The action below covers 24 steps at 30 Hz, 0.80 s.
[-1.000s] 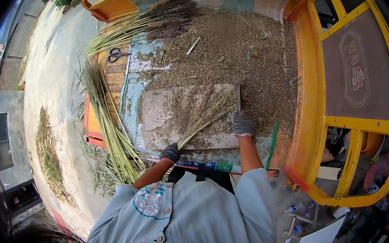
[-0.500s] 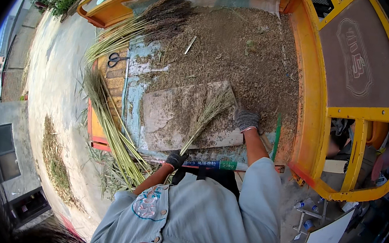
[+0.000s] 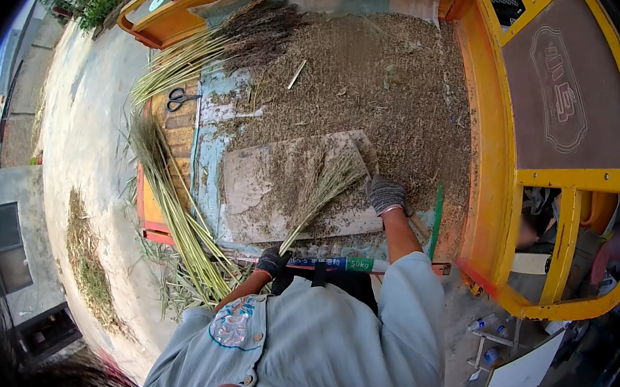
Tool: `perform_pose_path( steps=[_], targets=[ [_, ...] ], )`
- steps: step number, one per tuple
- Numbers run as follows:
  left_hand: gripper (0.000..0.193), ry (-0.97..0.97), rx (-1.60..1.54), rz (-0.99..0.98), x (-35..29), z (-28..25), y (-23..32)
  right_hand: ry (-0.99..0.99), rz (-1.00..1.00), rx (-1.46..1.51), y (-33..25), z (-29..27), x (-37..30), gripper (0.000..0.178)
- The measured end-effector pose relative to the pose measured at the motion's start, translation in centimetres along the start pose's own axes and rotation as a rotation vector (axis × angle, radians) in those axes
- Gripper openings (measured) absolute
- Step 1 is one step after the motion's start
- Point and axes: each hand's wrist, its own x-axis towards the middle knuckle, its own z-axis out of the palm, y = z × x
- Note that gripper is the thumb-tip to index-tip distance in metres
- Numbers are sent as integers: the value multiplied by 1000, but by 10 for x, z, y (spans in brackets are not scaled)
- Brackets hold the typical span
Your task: The person stands at the back of a yellow utility vehicle and repeatedly strikes bundles of grain stalks against a wooden board to separate the seeds. The person holds the stalks with both hands and beats them rhythmically, causing the grain to fall onto the vehicle bed.
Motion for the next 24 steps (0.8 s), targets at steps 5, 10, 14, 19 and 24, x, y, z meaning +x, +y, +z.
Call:
perform_pose_path(
  steps=[5,10,14,19,24],
  targets=[
    [38,-39,87,-160,-30,-10,-3,127,171,106,7,-33,1,45],
    [38,150,242,-270,-31,-30,16,180,130,120,6,-20,-46,43],
    [28,115,394,-202,-6,-17,38,299,-272,137,-44,3,-93,36],
    [33,-12,445,-145,1,-15,50,148,-646,20,-117,30,-129,30],
    [21,-62,445,-218,6,-31,52,-18,-501,-144,-80,63,-62,34]
  ],
)
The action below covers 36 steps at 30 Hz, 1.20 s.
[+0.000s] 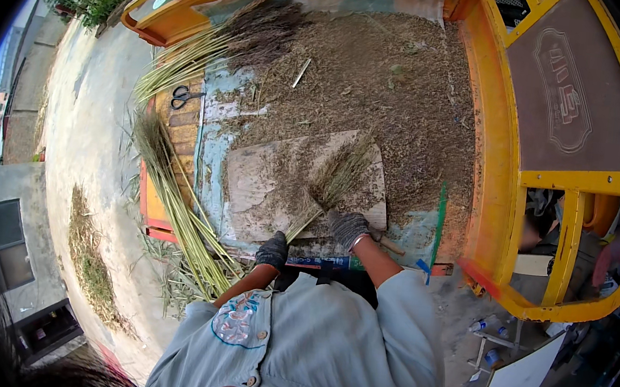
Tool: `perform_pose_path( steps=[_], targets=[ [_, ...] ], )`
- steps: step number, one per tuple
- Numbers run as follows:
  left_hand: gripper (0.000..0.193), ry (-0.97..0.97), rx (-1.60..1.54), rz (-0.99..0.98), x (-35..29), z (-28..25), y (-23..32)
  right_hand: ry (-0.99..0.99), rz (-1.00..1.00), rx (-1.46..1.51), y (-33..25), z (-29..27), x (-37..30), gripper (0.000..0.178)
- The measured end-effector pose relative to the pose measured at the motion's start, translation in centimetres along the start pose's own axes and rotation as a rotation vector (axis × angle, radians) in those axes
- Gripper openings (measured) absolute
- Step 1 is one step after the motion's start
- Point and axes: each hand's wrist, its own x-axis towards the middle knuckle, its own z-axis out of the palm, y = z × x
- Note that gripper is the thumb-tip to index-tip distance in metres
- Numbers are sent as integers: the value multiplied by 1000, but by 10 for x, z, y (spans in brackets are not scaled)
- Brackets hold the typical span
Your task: The person stands at the back of a yellow utility vehicle and repeatedly strikes bundles of grain stalks against a wooden board to separate the seeds. The person holds the stalks with both hands and beats them rhythmically, causing the grain to fall onto the vehicle bed.
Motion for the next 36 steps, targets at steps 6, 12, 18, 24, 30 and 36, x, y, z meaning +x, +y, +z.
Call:
perform_pose_path(
  steps=[6,12,18,24,30,36],
  targets=[
    [21,48,-14,48,11,2,-3,197,161,-176,83,-11,14,34],
    [31,17,-10,28,13,-7,-10,194,406,205,23,-44,12,25],
    [28,23,13,-1,6,-9,-9,7,-148,-94,-26,-5,-8,31],
    [23,89,-22,83,4,-1,-14,81,268,-120,92,-40,10,35],
    [27,-12,24,-35,-5,-14,-13,255,272,-45,31,-22,-18,36],
    [28,-23,39,-64,-9,-1,-22,68,-162,-171,14,14,-4,36]
  ],
)
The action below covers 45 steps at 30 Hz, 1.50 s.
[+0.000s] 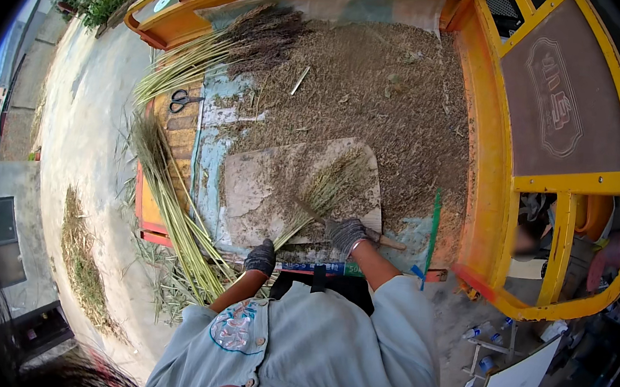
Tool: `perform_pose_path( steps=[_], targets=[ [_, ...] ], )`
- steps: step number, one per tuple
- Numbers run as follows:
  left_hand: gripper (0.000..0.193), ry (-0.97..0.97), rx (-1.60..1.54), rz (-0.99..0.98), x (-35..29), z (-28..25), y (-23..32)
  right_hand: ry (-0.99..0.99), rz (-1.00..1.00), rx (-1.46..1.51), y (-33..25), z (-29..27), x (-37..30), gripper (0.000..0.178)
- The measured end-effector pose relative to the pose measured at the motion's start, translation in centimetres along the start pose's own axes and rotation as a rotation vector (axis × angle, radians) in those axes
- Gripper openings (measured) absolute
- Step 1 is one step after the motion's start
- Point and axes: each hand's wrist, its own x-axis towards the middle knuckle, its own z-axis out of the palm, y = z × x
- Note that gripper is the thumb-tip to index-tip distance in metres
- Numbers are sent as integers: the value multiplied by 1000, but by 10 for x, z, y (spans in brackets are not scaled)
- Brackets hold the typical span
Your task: The person stands at the back of a yellow utility vehicle and repeatedly strikes bundles of grain stalks against a wooden board to separate the seeds. The person holds the stalks with both hands and beats them rhythmically, causing the grain to fall onto the vehicle bed.
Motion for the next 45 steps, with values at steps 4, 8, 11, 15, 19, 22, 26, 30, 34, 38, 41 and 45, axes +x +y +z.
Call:
perform_pose_path(
  steps=[4,8,11,15,19,22,26,30,34,38,41,45],
  targets=[
    [27,-13,15,-1,-7,-2,1,-30,603,155,116,-25,10,41],
    [27,32,-28,4,5,-4,8,133,607,126,84,-56,7,39],
    [27,51,-52,5,0,6,7,-85,219,164,-18,-65,4,36],
    [23,49,-83,18,-5,2,6,-45,26,119,-22,-5,9,34],
    [23,46,-67,17,-3,2,5,108,605,120,90,-14,8,32],
    [21,34,-55,5,3,-4,11,229,733,158,112,-54,1,31],
    [19,66,-71,1,7,-2,15,300,582,209,35,-61,-5,31],
    [25,151,-134,83,12,-5,24,-4,424,272,-13,-19,-6,43],
    [40,-553,-545,348,12,-5,25,12,528,489,-24,-18,-20,42],
    [34,-986,-1261,277,16,37,12,64,543,412,-23,5,-22,41],
    [41,-837,-1087,124,16,41,17,86,564,416,-22,9,-24,42],
    [53,17,-406,236,11,28,20,87,535,530,-29,-39,-31,43]
  ],
)
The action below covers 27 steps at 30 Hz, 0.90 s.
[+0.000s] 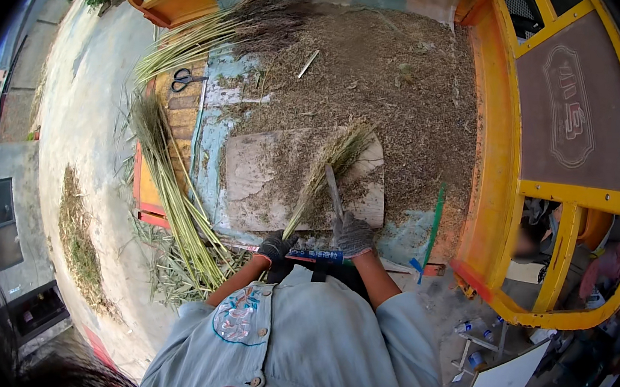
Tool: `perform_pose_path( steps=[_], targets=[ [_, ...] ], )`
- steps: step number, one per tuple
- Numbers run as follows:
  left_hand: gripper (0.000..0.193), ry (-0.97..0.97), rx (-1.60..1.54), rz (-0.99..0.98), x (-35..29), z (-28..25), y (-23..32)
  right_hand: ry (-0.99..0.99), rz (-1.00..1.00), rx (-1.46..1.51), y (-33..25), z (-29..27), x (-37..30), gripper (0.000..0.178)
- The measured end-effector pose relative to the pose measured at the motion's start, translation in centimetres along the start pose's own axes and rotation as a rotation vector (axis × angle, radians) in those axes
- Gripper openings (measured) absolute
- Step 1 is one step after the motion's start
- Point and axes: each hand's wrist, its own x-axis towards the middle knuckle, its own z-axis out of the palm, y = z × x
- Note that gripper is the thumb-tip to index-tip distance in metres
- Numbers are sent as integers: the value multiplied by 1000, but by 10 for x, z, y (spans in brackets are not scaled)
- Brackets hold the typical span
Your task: The person stands at the back of a yellow utility vehicle and repeatedly strikes bundles of grain stalks against a wooden board to separate the seeds. The person holds the stalks with both hands and beats them rhythmically, causing the grain to fall onto the vehicle bed.
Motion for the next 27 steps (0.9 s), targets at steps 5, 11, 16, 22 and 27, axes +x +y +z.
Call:
perform_pose_path(
  steps=[5,11,16,22,27],
  targets=[
    [43,-3,189,-131,9,-35,8,62,-530,-226,-48,2,-8,28],
    [51,3,224,-159,1,-31,-16,-19,-127,-455,57,-27,103,34],
    [46,-35,251,-169,8,-32,-17,250,23,-442,59,-98,109,27],
    [38,-23,280,-244,3,-42,0,-99,-504,-302,-45,8,32,29],
    [34,14,313,-257,5,-40,-10,-23,-321,-459,32,12,100,26]
  ],
)
